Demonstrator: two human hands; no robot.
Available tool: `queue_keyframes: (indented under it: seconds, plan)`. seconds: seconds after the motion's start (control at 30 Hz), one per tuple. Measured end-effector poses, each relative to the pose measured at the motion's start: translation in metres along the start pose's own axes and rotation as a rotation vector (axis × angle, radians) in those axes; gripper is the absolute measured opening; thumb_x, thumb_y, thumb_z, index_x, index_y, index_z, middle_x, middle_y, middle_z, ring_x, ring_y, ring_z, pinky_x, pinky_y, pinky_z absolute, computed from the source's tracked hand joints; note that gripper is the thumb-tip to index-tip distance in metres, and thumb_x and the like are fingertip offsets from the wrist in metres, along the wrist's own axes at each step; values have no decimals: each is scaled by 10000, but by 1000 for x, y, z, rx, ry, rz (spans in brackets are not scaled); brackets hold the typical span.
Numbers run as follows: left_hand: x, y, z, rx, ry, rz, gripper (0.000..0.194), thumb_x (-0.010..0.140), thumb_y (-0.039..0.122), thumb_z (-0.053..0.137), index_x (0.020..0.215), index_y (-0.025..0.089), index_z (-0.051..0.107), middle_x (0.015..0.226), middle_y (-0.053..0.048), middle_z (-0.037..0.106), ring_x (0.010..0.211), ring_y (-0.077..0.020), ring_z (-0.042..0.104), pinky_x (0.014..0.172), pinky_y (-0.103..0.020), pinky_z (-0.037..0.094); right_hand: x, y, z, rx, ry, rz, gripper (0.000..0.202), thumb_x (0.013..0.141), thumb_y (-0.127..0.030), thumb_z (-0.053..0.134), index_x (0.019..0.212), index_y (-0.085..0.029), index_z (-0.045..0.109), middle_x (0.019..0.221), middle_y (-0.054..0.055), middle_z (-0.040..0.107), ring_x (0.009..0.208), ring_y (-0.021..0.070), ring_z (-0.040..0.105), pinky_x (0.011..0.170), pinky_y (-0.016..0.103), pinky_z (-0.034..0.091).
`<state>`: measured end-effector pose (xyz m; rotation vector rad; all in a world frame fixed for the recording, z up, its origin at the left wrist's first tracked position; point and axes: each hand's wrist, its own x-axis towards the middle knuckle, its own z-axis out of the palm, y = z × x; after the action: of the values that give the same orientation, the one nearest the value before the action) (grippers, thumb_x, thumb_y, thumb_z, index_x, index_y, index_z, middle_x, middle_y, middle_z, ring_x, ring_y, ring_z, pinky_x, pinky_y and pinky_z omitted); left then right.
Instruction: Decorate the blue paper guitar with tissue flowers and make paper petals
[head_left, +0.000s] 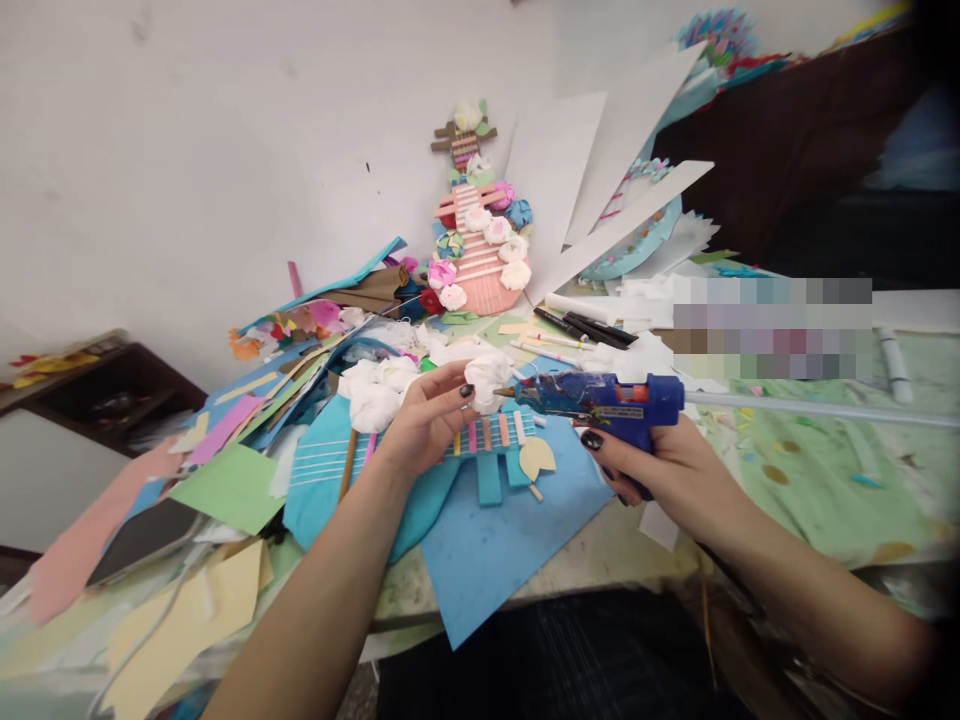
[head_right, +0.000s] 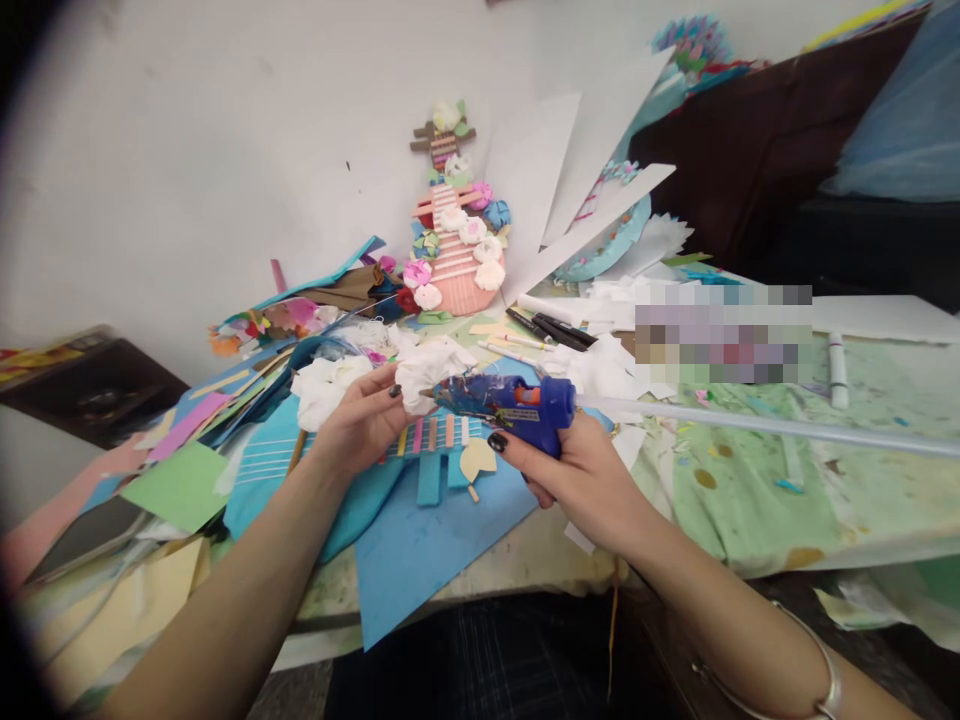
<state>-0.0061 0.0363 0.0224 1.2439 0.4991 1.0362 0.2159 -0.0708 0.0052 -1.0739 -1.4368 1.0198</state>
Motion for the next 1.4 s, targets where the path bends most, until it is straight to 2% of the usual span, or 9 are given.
queue_keyframes:
  seconds: [0.4,0.57,0.77,1.07,1.23,1.4]
  plan:
    - [-2,1,1,19,14,13,370,647,220,751,1005,164,674,1030,-95,685,996,-266,634,904,-433,496,-1,0,-3,-37,12,-8,447,829,-476,553,500,-194,444,402,-33,428,394,85,394,409,230,320]
    - [-1,1,2,18,-8,8,353,654,219,749,996,168,680,1021,-89,690,987,-256,637,893,-410,504,-3,-3,1,7,12,-5,403,816,-469,568,540,-201,449,404,-39,414,387,87,379,394,234,311]
    - [-1,-1,-1,36,-17,11,361,666,225,746,1017,177,677,1017,-85,694,980,-254,640,872,-393,511,-4,-13,7,-46,-22,9,447,803,-502,558,496,-204,428,402,-21,417,389,95,385,389,243,315]
    - [-2,2,2,30,-3,10,370,647,229,757,1003,162,676,1027,-95,687,1007,-272,627,891,-415,500,-6,-6,3,7,3,-3,425,816,-492,550,529,-201,433,402,-36,394,386,92,371,396,242,312]
    - [-2,2,2,23,0,11,365,651,211,751,1005,164,675,1022,-92,689,1003,-265,628,884,-404,501,-8,-10,5,-65,4,-10,434,818,-468,555,503,-196,433,404,-24,420,386,90,390,392,236,308]
    - [-2,1,1,22,-3,22,346,652,228,752,987,177,679,1009,-78,690,983,-248,633,887,-401,503,-7,-6,3,-7,49,-2,389,818,-465,565,559,-195,455,405,-41,401,381,82,370,387,230,297]
